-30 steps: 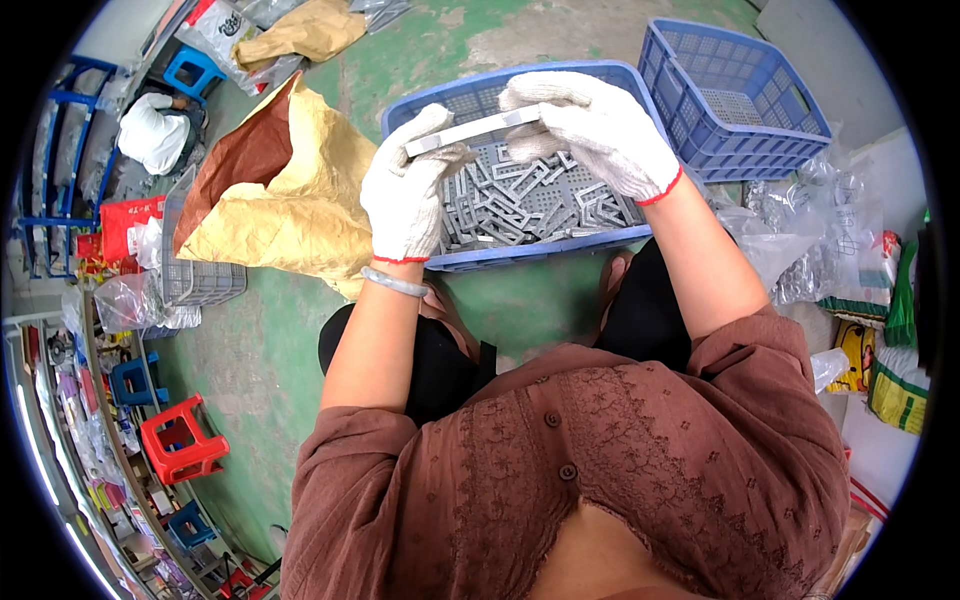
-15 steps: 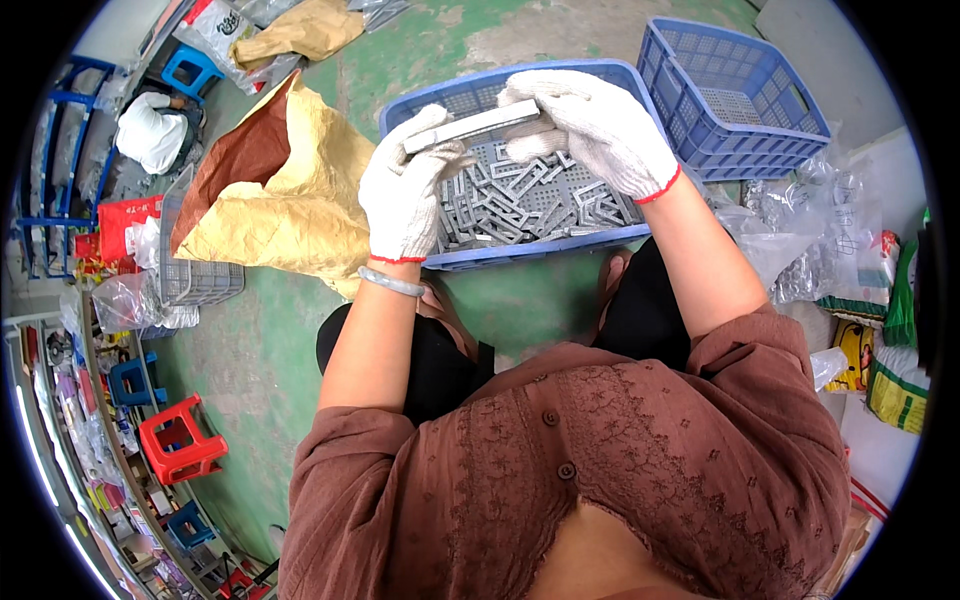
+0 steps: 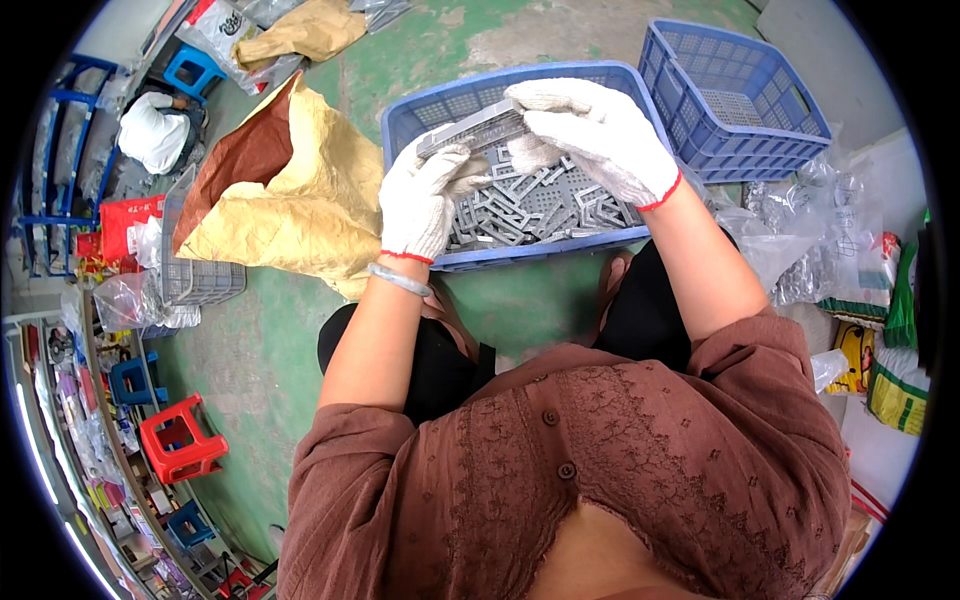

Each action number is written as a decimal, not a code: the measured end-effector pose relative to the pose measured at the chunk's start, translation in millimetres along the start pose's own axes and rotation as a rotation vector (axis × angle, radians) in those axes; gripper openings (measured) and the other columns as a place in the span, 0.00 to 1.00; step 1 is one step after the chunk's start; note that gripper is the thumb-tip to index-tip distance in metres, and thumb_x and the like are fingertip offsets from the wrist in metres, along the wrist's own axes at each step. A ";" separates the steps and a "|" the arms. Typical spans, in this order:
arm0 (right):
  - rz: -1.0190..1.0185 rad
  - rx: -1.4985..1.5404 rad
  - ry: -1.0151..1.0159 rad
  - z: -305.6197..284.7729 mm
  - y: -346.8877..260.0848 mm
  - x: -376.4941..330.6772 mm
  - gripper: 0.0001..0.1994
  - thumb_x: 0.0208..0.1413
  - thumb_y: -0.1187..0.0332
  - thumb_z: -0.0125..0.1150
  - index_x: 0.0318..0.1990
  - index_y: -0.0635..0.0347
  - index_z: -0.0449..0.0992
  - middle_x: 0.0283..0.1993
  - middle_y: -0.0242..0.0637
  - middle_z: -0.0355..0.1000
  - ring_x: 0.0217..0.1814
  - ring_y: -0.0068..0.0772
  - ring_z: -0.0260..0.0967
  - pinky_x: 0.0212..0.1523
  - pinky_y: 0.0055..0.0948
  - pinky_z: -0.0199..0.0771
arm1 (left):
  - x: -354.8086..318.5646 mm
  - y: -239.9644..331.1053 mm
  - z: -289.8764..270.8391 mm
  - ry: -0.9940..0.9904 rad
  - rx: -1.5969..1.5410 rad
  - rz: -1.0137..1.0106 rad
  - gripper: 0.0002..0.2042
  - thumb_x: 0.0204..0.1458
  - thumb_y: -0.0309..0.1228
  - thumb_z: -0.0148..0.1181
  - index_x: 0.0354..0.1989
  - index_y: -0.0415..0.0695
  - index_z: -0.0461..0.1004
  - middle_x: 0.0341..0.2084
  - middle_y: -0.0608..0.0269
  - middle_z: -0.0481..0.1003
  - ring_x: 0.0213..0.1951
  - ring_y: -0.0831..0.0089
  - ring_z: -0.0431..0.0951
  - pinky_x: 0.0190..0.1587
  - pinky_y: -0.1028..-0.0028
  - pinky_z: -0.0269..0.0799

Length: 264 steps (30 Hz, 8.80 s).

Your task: The person sits on a low stool and repeatedly picks up small, rectangular metal frames from a blue crate. They inspect each frame by turning it over in their gloved hands and then place it into a plastic bag on the floor. The process is repetitive, focusing on handling and bagging the metal components.

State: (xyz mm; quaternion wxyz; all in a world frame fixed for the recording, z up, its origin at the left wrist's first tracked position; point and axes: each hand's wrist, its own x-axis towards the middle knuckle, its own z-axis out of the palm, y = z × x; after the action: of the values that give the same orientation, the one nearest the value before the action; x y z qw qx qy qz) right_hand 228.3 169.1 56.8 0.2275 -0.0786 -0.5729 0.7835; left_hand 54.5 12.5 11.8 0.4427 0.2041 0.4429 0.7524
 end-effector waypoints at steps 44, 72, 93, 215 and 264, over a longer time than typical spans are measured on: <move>0.159 0.164 0.078 11.9 5.3 -3.9 0.17 0.61 0.72 0.61 0.55 0.68 0.71 0.48 0.46 0.76 0.41 0.39 0.79 0.39 0.39 0.85 | -6.9 35.0 7.6 0.111 0.137 0.059 0.09 0.52 0.30 0.65 0.39 0.39 0.78 0.25 0.62 0.78 0.20 0.77 0.75 0.20 0.80 0.69; 0.407 0.172 -0.134 60.2 26.5 -29.0 0.11 0.58 0.74 0.63 0.46 0.74 0.76 0.37 0.44 0.77 0.36 0.32 0.77 0.38 0.32 0.82 | -5.1 58.7 -19.3 0.018 0.471 0.181 0.15 0.50 0.29 0.50 0.42 0.39 0.80 0.24 0.68 0.74 0.19 0.86 0.70 0.17 0.86 0.61; 0.459 0.108 -0.132 63.0 32.0 -34.1 0.12 0.57 0.73 0.66 0.46 0.71 0.76 0.37 0.44 0.78 0.36 0.31 0.78 0.38 0.30 0.82 | -3.1 55.9 -25.3 -0.070 0.544 0.227 0.16 0.50 0.26 0.48 0.42 0.39 0.80 0.24 0.70 0.75 0.19 0.87 0.69 0.17 0.87 0.60; 0.424 0.123 -0.127 62.9 22.6 -33.3 0.09 0.57 0.73 0.65 0.43 0.71 0.78 0.35 0.44 0.78 0.35 0.31 0.78 0.38 0.29 0.82 | -1.0 56.4 -24.4 -0.061 0.451 0.127 0.16 0.50 0.25 0.48 0.44 0.35 0.78 0.26 0.67 0.75 0.25 0.84 0.72 0.21 0.85 0.65; -0.026 0.080 0.164 16.0 -1.4 -11.3 0.19 0.58 0.73 0.65 0.56 0.66 0.72 0.48 0.38 0.75 0.43 0.27 0.77 0.37 0.28 0.84 | -31.7 46.6 43.7 -0.022 0.150 -0.089 0.15 0.56 0.27 0.63 0.49 0.33 0.73 0.35 0.56 0.78 0.28 0.71 0.81 0.28 0.76 0.79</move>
State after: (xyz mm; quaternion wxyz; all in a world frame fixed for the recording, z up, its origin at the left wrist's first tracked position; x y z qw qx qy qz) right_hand 232.5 150.6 61.8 0.2868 -0.1261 -0.5217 0.7935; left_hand 79.1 -3.2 76.9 0.4637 0.2251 0.5019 0.6946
